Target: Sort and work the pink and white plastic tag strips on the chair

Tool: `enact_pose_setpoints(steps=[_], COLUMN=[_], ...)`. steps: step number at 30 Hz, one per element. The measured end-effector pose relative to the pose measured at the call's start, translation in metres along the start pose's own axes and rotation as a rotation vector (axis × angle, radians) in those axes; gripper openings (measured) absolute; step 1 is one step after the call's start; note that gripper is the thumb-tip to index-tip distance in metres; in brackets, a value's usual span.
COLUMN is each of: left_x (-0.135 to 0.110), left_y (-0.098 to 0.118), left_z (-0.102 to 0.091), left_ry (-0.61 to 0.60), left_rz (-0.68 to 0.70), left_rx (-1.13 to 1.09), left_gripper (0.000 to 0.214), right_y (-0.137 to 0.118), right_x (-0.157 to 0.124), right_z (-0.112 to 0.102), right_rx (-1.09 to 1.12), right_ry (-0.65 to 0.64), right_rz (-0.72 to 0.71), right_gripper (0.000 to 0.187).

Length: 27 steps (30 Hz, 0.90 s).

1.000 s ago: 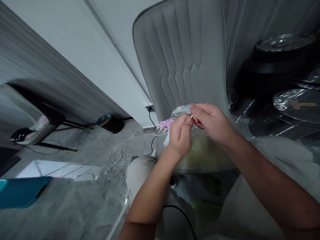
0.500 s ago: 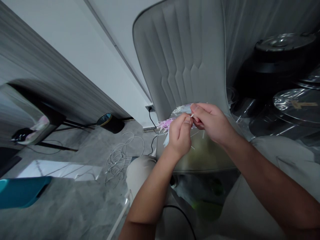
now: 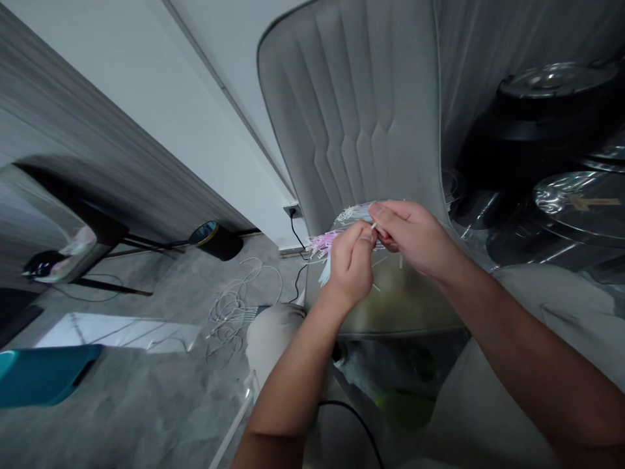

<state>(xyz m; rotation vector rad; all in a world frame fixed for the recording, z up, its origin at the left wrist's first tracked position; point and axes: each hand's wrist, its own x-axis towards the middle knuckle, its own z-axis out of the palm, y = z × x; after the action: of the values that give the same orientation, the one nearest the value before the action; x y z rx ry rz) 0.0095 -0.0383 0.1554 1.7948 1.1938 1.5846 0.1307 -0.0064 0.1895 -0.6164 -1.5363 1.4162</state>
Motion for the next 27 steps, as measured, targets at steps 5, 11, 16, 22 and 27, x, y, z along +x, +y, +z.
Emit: enact_pose_setpoints(steps=[5, 11, 16, 22, 27], left_x=[0.0003, 0.0000, 0.0000, 0.0015, 0.0017], left_y=[-0.0012, -0.0035, -0.0043, 0.0000, 0.0019], left_z=[0.0000, 0.0019, 0.0025, 0.0002, -0.0011], left_ry=[0.006, 0.023, 0.048, 0.033, 0.029], left_rz=[0.008, 0.005, -0.006, -0.006, -0.010], left_rx=[-0.001, -0.048, -0.116, -0.109, -0.103], left_gripper=[0.037, 0.037, 0.037, 0.037, 0.039], right_y=[0.0009, 0.0030, 0.0037, 0.0061, 0.0044], right_x=[0.0006, 0.0016, 0.0013, -0.0005, -0.0017], right_z=[-0.0003, -0.0019, -0.0009, 0.0046, 0.0060], right_rx=[-0.007, 0.010, 0.027, 0.104, 0.132], right_ry=[-0.019, -0.033, -0.071, 0.031, 0.042], right_rz=[0.009, 0.037, 0.015, 0.034, 0.048], right_gripper=[0.043, 0.042, 0.042, 0.045, 0.047])
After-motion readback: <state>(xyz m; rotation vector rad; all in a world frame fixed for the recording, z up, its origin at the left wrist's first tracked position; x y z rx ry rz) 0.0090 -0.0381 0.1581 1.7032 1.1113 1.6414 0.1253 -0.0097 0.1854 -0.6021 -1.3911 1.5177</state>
